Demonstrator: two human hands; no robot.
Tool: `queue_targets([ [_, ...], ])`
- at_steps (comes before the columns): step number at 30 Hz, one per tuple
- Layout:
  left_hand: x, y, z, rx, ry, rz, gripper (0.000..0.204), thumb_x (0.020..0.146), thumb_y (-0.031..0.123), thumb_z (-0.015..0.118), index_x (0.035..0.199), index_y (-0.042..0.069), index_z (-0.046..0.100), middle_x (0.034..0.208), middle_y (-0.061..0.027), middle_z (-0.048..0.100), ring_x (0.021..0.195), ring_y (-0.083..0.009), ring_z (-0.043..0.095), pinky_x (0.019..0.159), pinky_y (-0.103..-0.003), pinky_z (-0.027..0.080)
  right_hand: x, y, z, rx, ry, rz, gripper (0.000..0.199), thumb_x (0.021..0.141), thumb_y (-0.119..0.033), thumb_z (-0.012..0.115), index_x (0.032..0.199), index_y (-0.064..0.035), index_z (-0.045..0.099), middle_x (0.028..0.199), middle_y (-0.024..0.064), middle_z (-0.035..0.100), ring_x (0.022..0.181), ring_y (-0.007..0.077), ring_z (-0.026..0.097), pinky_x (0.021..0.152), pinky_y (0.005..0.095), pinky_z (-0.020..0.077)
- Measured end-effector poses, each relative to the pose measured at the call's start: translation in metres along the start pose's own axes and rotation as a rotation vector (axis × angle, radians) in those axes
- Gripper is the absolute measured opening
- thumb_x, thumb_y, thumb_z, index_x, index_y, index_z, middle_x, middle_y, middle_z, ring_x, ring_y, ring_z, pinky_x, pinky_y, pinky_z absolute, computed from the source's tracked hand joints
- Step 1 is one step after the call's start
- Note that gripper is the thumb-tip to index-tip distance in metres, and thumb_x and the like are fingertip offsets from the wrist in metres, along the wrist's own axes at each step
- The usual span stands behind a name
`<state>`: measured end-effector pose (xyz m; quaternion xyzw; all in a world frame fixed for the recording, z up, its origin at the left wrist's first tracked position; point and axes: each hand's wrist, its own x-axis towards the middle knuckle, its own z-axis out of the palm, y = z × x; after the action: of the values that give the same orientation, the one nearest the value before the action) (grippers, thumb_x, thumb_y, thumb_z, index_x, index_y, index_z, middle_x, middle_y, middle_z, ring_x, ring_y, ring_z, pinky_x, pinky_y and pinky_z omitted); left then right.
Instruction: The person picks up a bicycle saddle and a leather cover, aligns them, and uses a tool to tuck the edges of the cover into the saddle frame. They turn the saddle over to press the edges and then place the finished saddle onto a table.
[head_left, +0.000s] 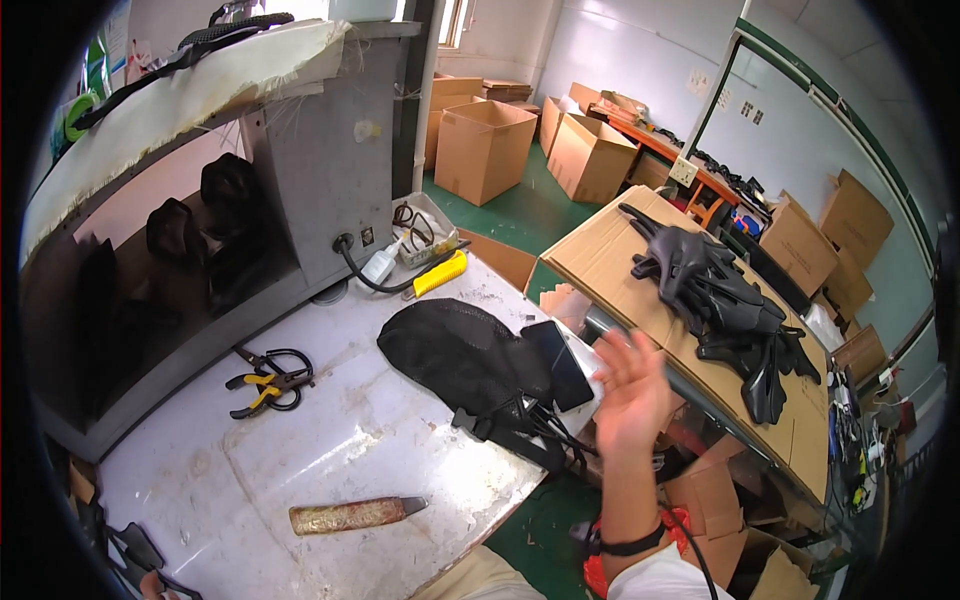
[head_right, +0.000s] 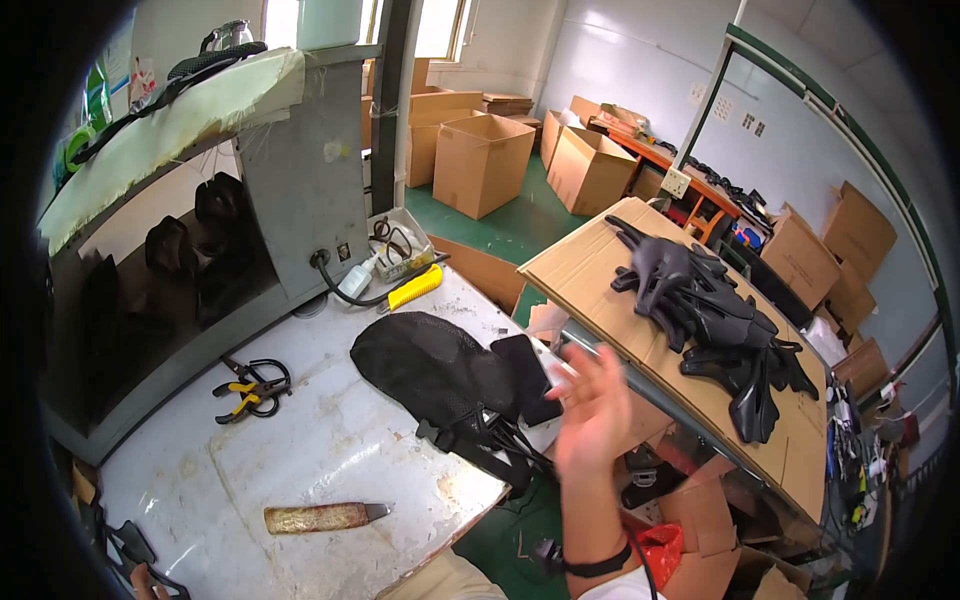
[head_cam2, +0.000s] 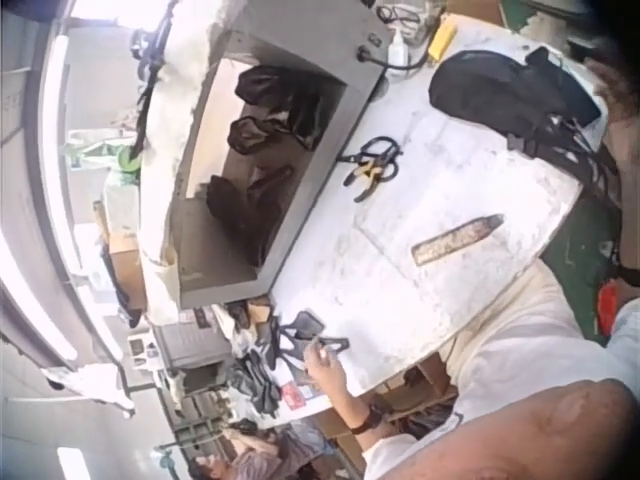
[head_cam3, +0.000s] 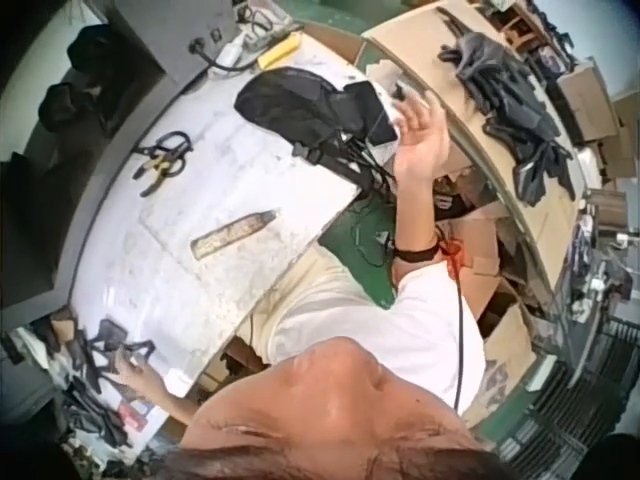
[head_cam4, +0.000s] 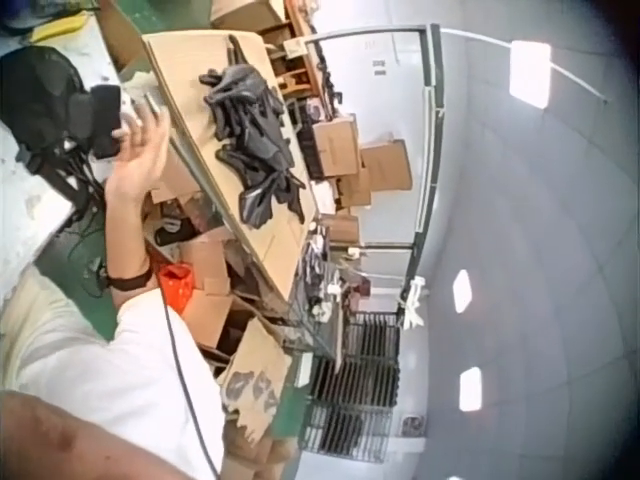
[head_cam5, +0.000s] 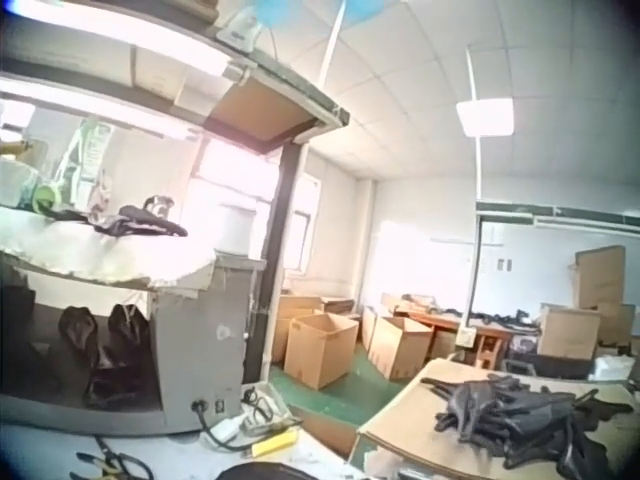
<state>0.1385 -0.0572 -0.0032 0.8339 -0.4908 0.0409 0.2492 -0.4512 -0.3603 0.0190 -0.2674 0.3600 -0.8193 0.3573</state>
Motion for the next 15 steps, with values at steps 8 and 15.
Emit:
queue_targets([
  [8, 0.006, -0.012, -0.008, 0.168, -0.559, -0.106, 0.063, 0.08, -0.007, 0.054, 0.143, -0.005, 0.054, 0.157, -0.026, 0.044, 0.139, -0.0438, 0.047, 0.114, -0.044, 0.041, -0.152, 0.055, 0.052, -0.307, -0.839, 0.327, 0.034, 0.107, -0.021, 0.055, 0.129, 0.0046, 0.062, 0.103, 0.0144, 0.074, 0.082, 0.0187, 0.07, 0.076, 0.0316, 0.0565],
  [15, 0.008, -0.029, 0.003, 0.374, -0.184, 0.376, 0.034, 0.081, 0.0, 0.06, 0.113, 0.004, 0.071, 0.115, -0.0172, 0.072, 0.12, -0.0396, 0.065, 0.098, -0.05, 0.052, -0.226, 0.049, 0.079, -0.305, -1.199, 0.544, 0.032, 0.105, -0.014, 0.063, 0.128, 0.0082, 0.066, 0.087, 0.0101, 0.073, 0.074, 0.0127, 0.068, 0.068, 0.0254, 0.0559],
])
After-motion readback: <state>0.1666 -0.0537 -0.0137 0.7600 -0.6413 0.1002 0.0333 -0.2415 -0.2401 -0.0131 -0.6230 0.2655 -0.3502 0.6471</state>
